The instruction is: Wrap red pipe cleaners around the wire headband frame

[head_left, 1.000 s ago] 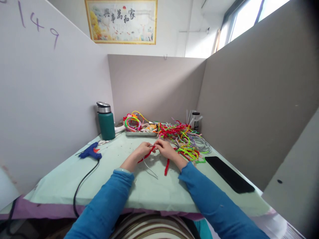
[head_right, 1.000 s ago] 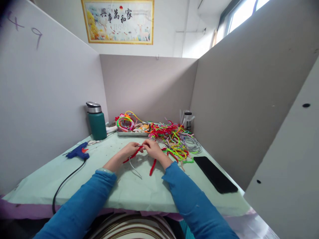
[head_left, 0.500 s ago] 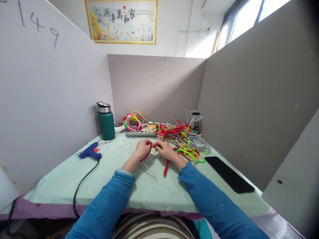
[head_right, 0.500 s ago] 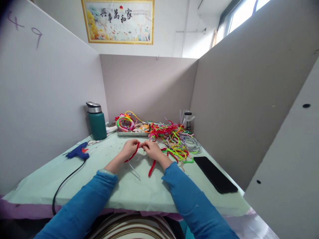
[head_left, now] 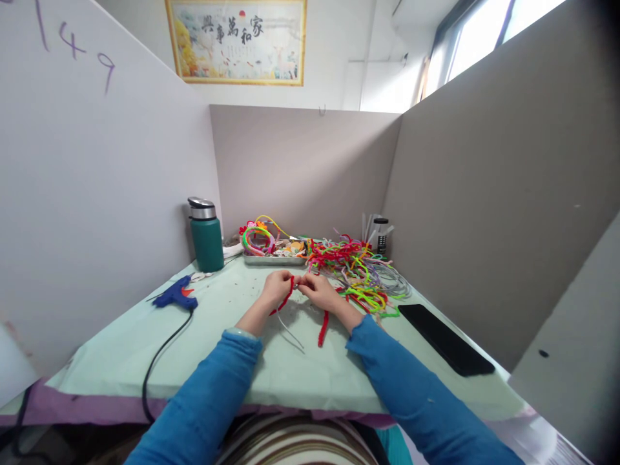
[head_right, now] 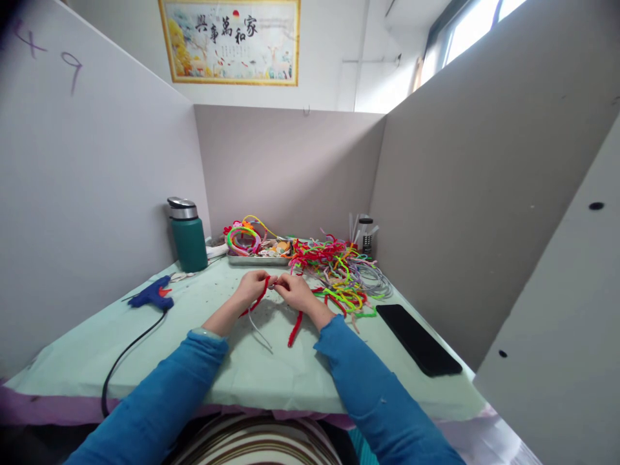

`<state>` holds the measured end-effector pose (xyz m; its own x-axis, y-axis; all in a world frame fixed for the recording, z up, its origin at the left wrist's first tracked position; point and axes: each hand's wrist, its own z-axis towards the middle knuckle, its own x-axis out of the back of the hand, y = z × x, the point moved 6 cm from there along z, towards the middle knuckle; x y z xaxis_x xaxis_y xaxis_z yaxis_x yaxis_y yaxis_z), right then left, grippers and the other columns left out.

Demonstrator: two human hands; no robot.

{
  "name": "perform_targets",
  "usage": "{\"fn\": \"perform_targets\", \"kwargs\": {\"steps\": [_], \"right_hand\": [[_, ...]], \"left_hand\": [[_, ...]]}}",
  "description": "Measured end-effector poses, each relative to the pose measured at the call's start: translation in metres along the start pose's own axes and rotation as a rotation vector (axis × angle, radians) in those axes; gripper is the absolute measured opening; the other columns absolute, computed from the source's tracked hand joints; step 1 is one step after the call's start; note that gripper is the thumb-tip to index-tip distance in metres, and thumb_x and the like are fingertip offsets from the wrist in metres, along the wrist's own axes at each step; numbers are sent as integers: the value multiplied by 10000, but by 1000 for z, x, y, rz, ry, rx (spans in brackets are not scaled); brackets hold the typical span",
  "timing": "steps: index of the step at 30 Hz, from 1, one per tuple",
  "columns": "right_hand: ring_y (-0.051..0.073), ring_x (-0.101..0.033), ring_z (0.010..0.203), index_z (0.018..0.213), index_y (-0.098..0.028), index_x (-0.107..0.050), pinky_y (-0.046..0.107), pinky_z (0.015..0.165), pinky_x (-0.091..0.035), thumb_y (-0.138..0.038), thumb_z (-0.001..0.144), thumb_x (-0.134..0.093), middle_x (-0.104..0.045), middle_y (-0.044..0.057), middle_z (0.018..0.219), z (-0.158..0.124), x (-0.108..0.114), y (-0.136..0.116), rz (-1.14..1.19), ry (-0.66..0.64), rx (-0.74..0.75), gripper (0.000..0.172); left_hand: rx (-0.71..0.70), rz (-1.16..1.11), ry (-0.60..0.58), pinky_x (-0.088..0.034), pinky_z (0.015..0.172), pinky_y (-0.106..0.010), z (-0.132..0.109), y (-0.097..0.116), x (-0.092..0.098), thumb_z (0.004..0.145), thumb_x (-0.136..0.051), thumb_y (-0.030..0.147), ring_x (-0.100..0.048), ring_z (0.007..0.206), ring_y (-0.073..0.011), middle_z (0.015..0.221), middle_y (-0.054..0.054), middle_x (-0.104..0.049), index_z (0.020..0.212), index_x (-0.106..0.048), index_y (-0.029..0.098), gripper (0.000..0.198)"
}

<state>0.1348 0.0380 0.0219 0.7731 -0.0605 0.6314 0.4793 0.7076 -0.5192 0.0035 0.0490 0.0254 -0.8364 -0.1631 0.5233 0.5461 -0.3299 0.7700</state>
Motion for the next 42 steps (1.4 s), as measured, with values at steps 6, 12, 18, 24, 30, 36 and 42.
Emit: {"fn": "perform_targets", "kwargs": {"steps": [6,12,18,24,30,36,42], "right_hand": [[108,-480,595,720,-158,-549,216,559,-319,-248,792,-513,-554,-13,647,2,2,8,-24,9,-38,121],[106,-485,596,719,-156,-556,214,566,-323,-240,787,-524,-569,-10,654,0,2,8,-29,2,-49,113],[112,-501,607,716,-155,-572,216,567,-333,-231,783,-533,-587,-3,657,-1,1,9,-48,11,-47,108],[113,-518,613,746,-154,-599,214,570,-344,-237,797,-524,-615,7,684,-1,0,9,-49,3,-46,123],[110,-525,618,765,-151,-610,209,576,-348,-233,799,-530,-631,15,707,-1,-2,9,-61,-5,-36,119],[114,-536,629,803,-164,-633,213,573,-346,-332,814,-553,-648,16,728,-1,-1,9,-57,-17,-37,186],[126,-504,626,600,-162,-596,243,607,-364,-382,824,-531,-587,33,648,5,30,1,-168,219,-78,321]], "left_hand": [[45,-154,-3,-272,478,-216,-2,-1,1,593,-617,558,-359,495,-86,481,35,-435,582,-582,126,433],[140,-384,-33,-368,480,-213,-2,-1,0,638,-536,663,-459,567,-102,668,-54,-599,661,-639,103,570],[134,-308,-114,-408,469,-181,-3,-3,-6,662,-624,495,-524,637,-111,775,-58,-635,888,-678,122,439],[133,-262,-225,-398,414,-181,-5,-3,-15,715,-601,309,-521,505,-81,738,-46,-623,1012,-627,113,356],[88,-216,-243,-335,364,-184,-5,-4,-17,733,-568,330,-440,385,-51,691,-34,-623,905,-649,108,292],[139,-135,-184,-335,370,-182,-3,-9,-11,715,-584,334,-447,412,-56,754,-46,-666,886,-673,126,283],[208,-190,-197,-344,384,-181,-5,-8,-10,712,-579,247,-409,396,-50,737,-70,-695,940,-659,104,280]]}}
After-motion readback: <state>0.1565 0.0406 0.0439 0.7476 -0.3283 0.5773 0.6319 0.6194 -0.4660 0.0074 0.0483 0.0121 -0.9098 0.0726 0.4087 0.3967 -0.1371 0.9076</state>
